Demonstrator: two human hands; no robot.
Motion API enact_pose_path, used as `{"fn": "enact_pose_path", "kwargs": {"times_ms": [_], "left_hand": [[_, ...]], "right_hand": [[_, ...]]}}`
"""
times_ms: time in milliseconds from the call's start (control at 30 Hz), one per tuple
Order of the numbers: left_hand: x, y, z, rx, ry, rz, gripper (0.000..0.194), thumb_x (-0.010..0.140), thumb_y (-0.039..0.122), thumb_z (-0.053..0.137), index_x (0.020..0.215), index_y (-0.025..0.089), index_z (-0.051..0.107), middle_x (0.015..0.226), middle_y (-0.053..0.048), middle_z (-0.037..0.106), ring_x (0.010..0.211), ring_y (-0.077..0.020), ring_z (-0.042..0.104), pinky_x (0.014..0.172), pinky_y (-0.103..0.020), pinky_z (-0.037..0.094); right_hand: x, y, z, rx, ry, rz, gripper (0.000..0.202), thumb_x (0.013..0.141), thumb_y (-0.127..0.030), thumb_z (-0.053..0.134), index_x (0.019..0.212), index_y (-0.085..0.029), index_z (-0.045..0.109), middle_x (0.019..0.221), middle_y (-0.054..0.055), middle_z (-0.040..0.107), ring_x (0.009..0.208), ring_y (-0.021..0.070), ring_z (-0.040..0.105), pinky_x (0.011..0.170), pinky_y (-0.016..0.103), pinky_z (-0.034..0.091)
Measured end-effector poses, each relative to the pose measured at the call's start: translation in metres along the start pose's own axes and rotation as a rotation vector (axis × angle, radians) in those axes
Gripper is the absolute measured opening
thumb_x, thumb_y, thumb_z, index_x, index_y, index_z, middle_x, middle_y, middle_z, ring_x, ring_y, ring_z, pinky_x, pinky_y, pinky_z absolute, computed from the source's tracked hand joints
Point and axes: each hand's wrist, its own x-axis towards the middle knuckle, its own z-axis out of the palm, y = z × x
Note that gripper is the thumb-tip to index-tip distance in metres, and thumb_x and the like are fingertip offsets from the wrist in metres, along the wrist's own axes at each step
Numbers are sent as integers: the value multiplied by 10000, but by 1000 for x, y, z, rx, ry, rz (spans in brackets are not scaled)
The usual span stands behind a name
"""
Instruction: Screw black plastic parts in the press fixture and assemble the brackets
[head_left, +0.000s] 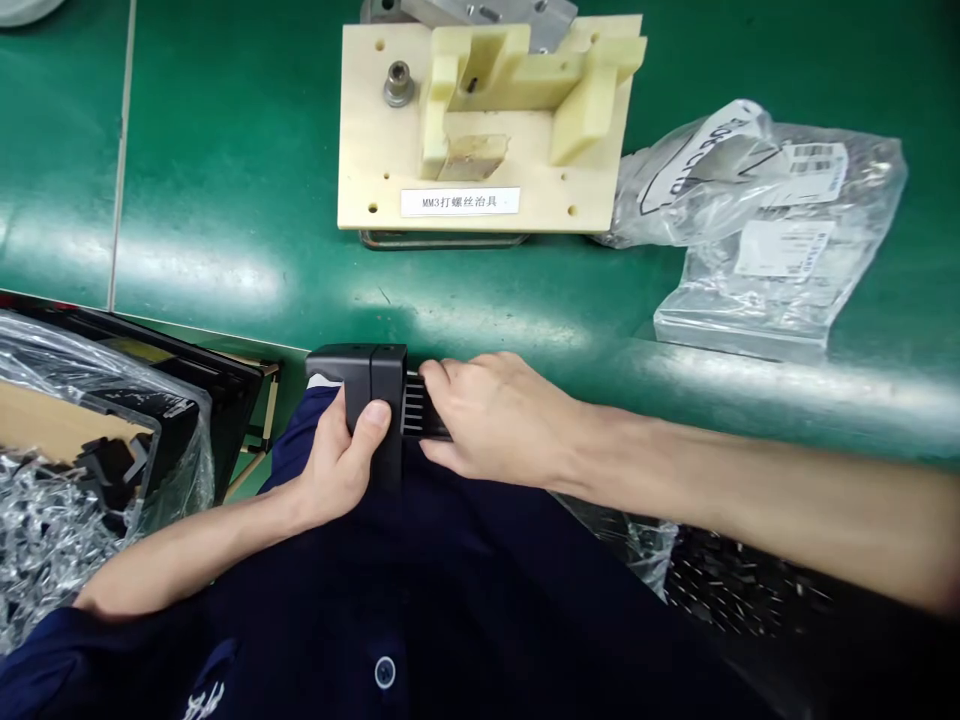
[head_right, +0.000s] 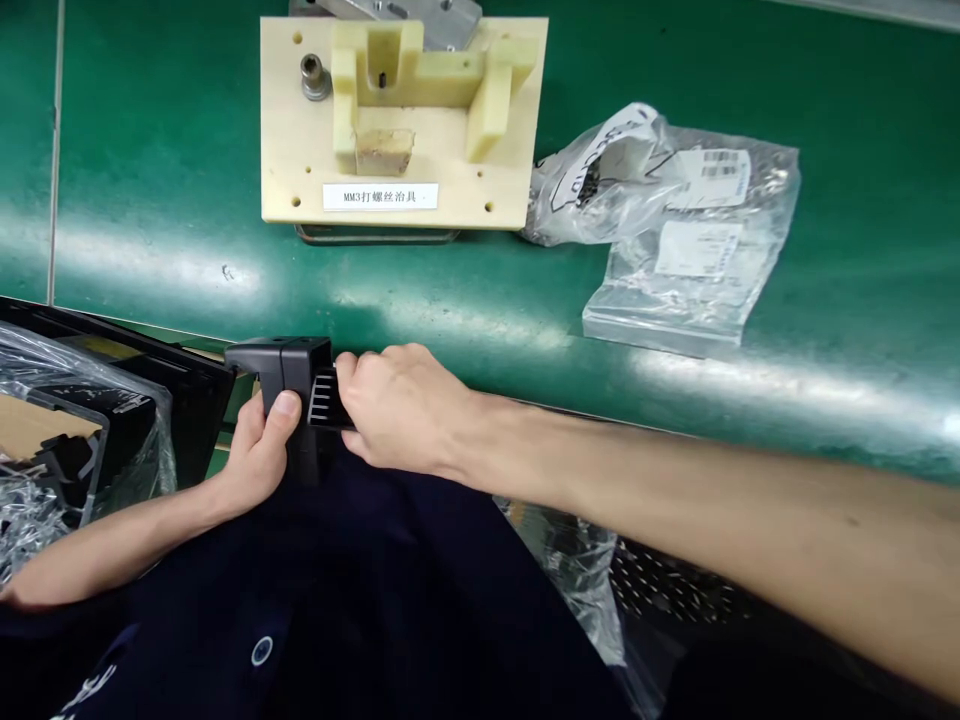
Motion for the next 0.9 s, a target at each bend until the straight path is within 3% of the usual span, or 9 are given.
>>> {"fn": "enact_pose_path", "kwargs": {"times_ms": [133,200,300,400,467,533,633,800,900], "left_hand": [[-9,-6,-3,26,66,187,456,850,619,501,842,171,582,743,-45,594,738,-191,597,703,-336,529],[-9,-6,-6,4,54,177,520,782,695,531,858,186,605,733,-51,592,752,-218,596,679,-360,536],[-6,-6,-5,-13,42,54,482,842,648,491,928,193,623,768,-60,615,769,-222,599,682,-362,541],[-5,-9,3,-133,66,-109,418,917,555,435,925,179,619,792,-50,633,754,-190,598,713,-326,535],[-7,-12,9,-263,91,-219,417,918,552,439,953,173,609,845,-47,649,784,-185,607,745,-316,532],[-10,-17,14,-316,129,-237,412,912,551,457,995,173,598,885,-47,656,808,-186,611,774,-318,532],[-12,-24,13,-198,145,-100,390,935,505,431,1044,171,600,886,-60,657,797,-185,614,772,-331,540],[-8,-32,1,67,43,290,531,861,639,458,1089,191,627,881,-97,671,952,-292,635,791,-440,556],[-8,-36,0,110,15,375,553,887,642,388,1155,207,600,962,-114,674,1045,-307,619,851,-477,541]], "right_hand": [[0,6,2,535,-206,-129,177,733,-256,660,832,-134,579,629,-9,590,511,116,515,469,231,373],[-1,4,6,566,-207,-171,180,738,-249,668,838,-136,569,651,-15,597,526,106,520,474,217,380],[0,-4,9,177,-69,-127,208,757,-231,657,894,-93,583,707,57,626,572,163,563,465,254,341],[2,-13,10,-231,94,-86,151,822,-119,515,938,-57,589,721,114,620,598,214,584,463,287,278],[3,-15,10,-349,147,-95,210,841,-48,407,948,-57,588,679,105,595,561,208,568,460,292,250],[4,-14,9,-404,170,-117,269,843,-13,352,963,-58,588,660,100,584,544,204,558,462,294,240],[7,-10,6,-346,135,-124,233,830,-38,421,981,-58,598,681,106,601,571,209,565,466,295,250],[11,3,-8,361,-231,-107,157,715,-247,652,815,-134,609,647,13,598,510,127,514,446,234,334],[14,10,-22,542,-252,-62,148,680,-253,666,754,-154,585,606,-23,564,515,111,506,456,216,362]]}}
